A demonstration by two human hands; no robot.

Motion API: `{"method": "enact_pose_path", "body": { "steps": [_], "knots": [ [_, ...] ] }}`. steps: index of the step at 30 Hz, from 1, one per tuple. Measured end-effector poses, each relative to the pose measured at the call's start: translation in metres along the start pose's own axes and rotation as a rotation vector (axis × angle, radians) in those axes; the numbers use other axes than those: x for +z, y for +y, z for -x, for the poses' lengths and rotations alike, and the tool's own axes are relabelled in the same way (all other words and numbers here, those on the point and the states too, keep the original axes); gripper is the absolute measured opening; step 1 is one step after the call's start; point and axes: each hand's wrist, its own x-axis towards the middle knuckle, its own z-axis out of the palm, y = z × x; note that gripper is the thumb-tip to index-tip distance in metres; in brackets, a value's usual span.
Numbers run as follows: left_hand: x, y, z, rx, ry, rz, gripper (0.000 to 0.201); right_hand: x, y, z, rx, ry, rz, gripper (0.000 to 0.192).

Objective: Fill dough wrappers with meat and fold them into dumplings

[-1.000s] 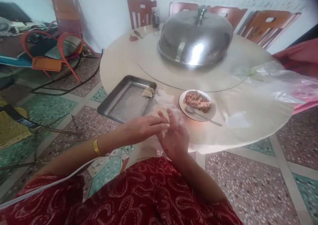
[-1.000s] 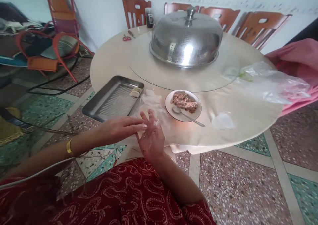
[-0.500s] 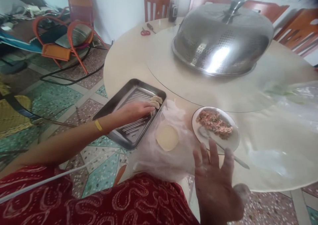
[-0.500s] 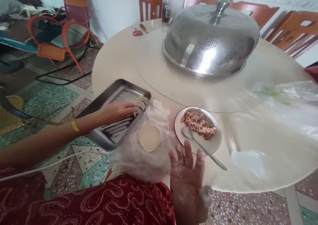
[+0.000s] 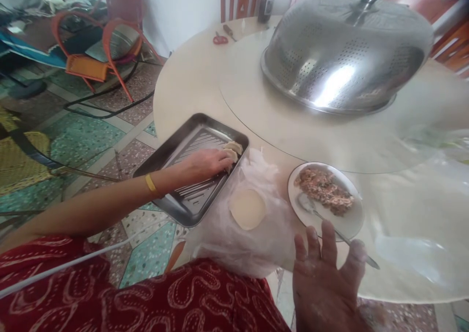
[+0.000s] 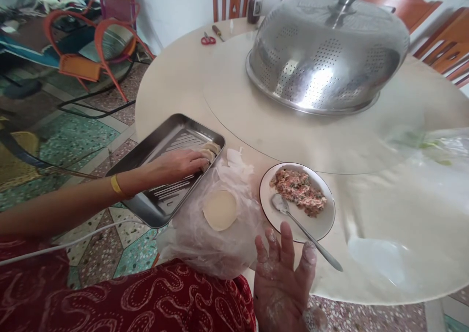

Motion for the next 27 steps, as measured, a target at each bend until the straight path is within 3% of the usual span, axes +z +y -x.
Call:
{"method": "enact_pose_path", "body": {
  "steps": [6, 11, 18, 24, 27],
  "knots": [
    [-0.003, -0.007, 0.013, -0.057, 0.001, -0.221, 0.027, -0.009, 0.002, 0.003, 0.026, 0.056, 0.003, 0.032],
    [0.006, -0.012, 0.014, -0.137, -0.058, -0.149, 0.021, -0.009, -0.003, 0.012, 0.146, 0.002, -0.026, 0.030],
    [0.015, -0.013, 0.010, -0.126, -0.073, -0.105, 0.023, -0.014, 0.003, 0.006, 0.149, -0.005, -0.039, 0.028],
    [-0.009, -0.002, 0.013, -0.116, 0.010, -0.157, 0.024, -0.022, 0.012, 0.005, -0.049, -0.070, 0.037, 0.035],
    [-0.028, 0.026, 0.014, -0.060, 0.111, -0.139, 0.019, -0.015, 0.007, 0.006, -0.147, -0.112, 0.345, 0.036]
  ]
}}
